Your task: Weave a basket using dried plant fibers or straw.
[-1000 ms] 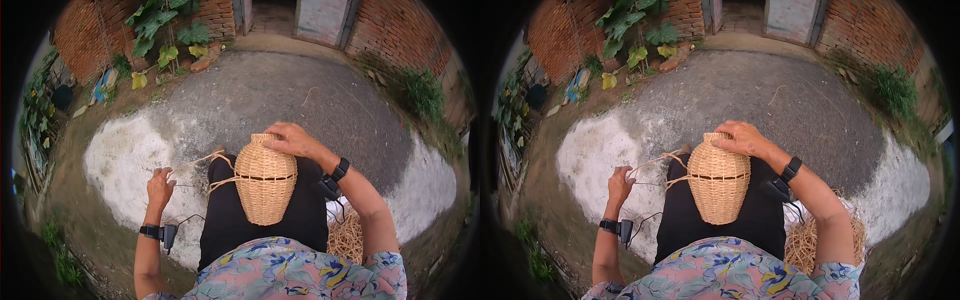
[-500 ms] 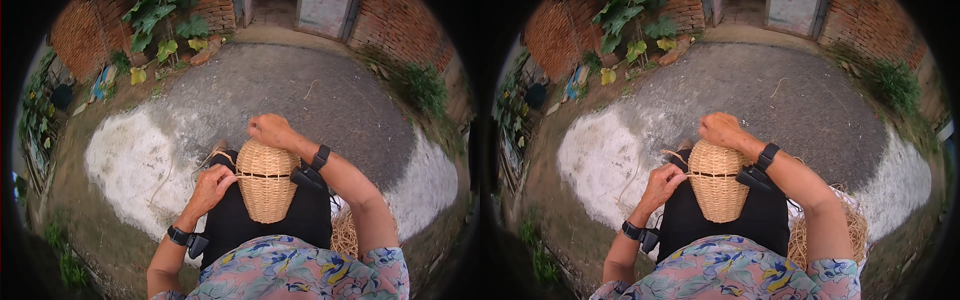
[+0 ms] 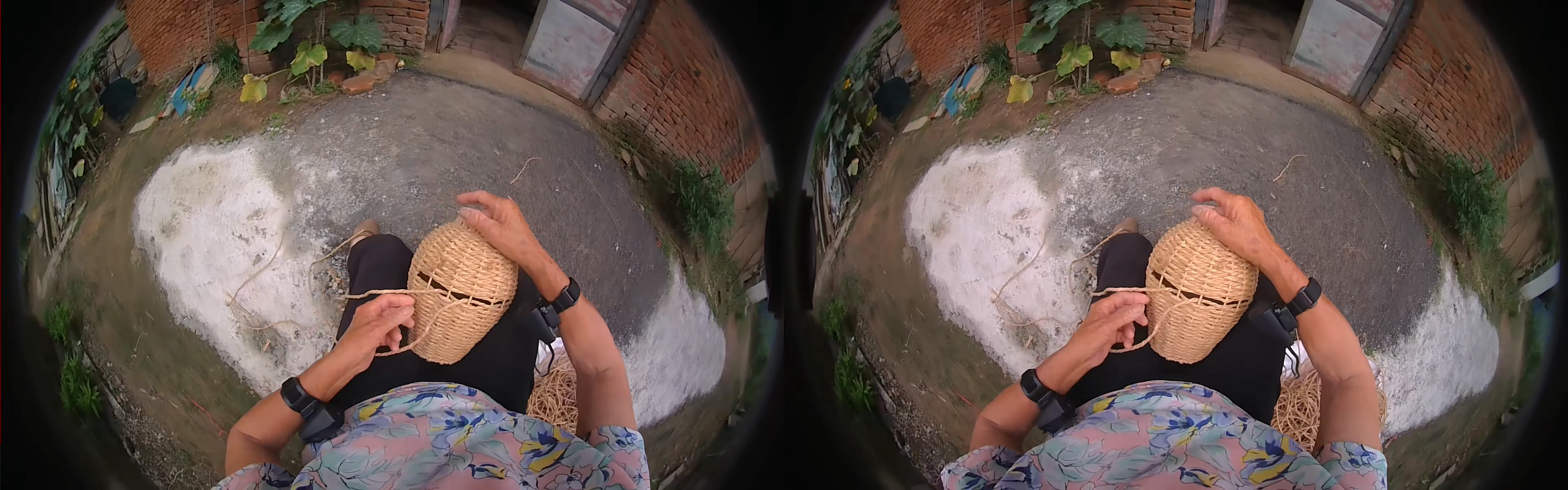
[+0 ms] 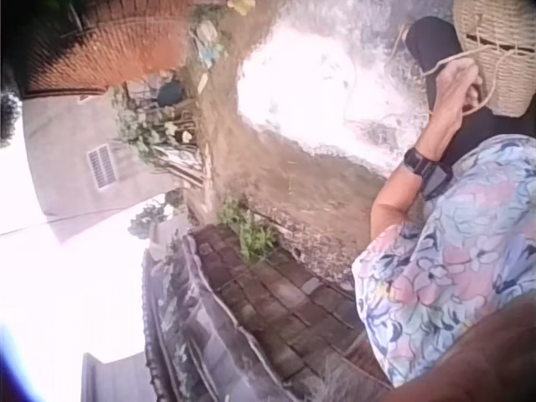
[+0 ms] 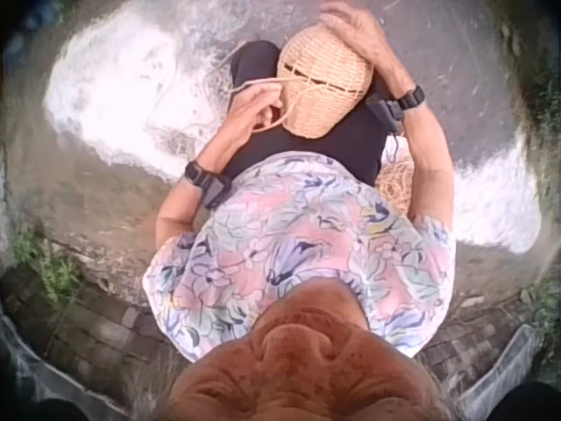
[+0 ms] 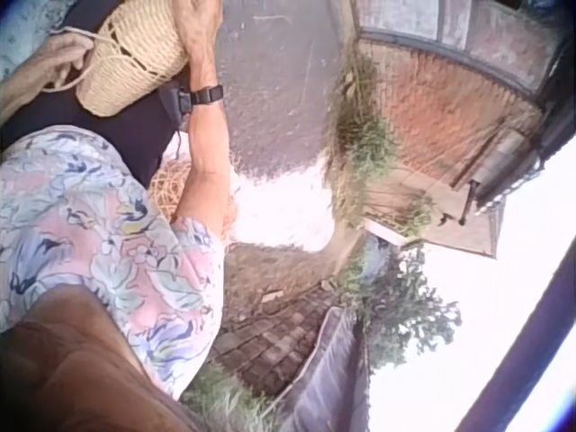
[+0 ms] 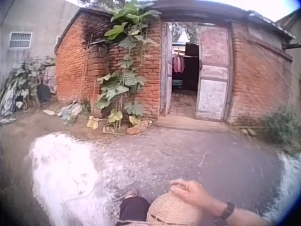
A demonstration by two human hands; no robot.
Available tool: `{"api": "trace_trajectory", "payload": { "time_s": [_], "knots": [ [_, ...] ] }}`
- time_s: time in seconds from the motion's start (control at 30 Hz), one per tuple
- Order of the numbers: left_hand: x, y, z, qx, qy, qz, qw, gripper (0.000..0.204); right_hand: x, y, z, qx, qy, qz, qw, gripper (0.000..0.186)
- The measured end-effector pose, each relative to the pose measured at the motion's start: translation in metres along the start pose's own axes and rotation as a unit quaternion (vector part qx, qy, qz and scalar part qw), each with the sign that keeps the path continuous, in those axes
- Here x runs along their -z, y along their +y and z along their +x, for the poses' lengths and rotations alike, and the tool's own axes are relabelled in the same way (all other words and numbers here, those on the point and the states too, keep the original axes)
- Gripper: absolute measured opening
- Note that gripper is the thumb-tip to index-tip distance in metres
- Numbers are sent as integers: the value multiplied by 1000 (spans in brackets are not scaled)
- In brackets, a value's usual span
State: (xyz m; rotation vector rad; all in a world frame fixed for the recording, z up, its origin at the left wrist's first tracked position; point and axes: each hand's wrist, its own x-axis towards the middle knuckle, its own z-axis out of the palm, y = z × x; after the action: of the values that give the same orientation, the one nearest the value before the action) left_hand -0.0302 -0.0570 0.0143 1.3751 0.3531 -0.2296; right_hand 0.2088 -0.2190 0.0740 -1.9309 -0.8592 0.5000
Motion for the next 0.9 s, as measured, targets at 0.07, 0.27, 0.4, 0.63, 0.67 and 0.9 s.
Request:
{"api": "trace_trajectory", "payload": {
  "time_s": [0.07,0.27,0.4,0.63,0.67,0.9],
  "knots": [
    [-6,1,4,-16,43,-323,945,31,0,2,-3,1,-1,-8,1000,41],
    [0,-16,32,-96,80,-364,923,22,-3,5,-9,36,20,-11,999,42],
    [10,-27,44,-125,52,-312,940,22,-4,14,-10,29,25,15,999,40],
    [40,-14,34,-134,137,-390,901,28,-3,-4,-19,19,-1,56,998,36],
    [40,-11,31,-135,137,-395,898,28,-1,-9,-21,5,-4,76,997,37],
    [14,-13,-4,-149,6,-337,930,17,10,-14,-62,-3,45,0,999,46]
  ]
}}
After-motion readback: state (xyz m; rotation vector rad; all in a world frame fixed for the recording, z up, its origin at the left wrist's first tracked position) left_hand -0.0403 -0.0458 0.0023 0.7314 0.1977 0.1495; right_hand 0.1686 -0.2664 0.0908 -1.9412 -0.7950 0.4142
